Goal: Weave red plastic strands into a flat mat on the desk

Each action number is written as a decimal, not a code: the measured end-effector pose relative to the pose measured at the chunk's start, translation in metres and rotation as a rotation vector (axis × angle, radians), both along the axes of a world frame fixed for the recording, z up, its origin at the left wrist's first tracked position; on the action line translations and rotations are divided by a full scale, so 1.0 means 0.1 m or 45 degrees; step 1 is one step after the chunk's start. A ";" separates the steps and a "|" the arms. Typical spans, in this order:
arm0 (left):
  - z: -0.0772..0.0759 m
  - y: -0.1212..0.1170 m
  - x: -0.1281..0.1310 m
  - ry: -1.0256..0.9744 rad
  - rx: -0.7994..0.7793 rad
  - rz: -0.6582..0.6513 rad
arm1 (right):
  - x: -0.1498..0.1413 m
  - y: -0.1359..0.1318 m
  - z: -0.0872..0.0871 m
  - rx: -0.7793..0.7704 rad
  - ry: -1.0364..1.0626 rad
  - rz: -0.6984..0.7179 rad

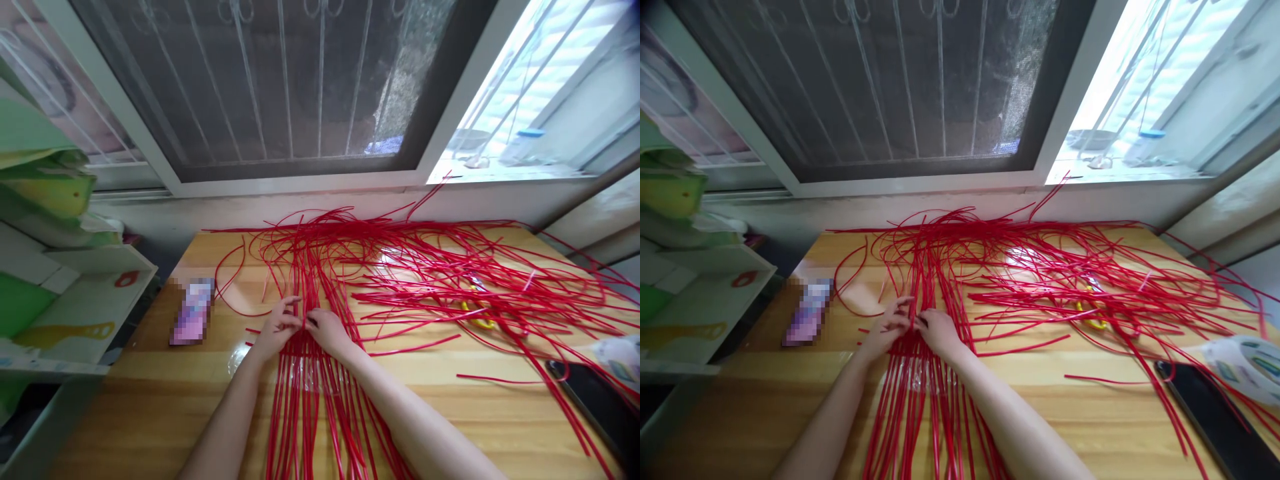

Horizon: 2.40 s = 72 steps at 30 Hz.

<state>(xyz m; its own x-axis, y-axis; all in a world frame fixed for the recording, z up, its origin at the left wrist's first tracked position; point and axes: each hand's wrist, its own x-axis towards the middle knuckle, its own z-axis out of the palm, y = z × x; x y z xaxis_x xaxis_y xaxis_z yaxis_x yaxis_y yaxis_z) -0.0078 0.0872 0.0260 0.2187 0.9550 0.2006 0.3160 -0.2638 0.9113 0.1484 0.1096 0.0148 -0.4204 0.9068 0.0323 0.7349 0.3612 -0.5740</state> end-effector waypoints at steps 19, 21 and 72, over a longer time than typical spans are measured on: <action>-0.12 -0.02 0.01 -0.688 -0.197 0.700 | 0.05 -0.23 0.06 0.211 0.330 -0.044; -0.05 -0.05 0.01 -0.663 -0.138 0.628 | 0.02 -0.23 0.09 0.304 0.243 0.045; -0.17 0.00 -0.16 -0.074 -0.027 0.174 | -0.16 0.11 0.02 -0.017 -0.032 -0.002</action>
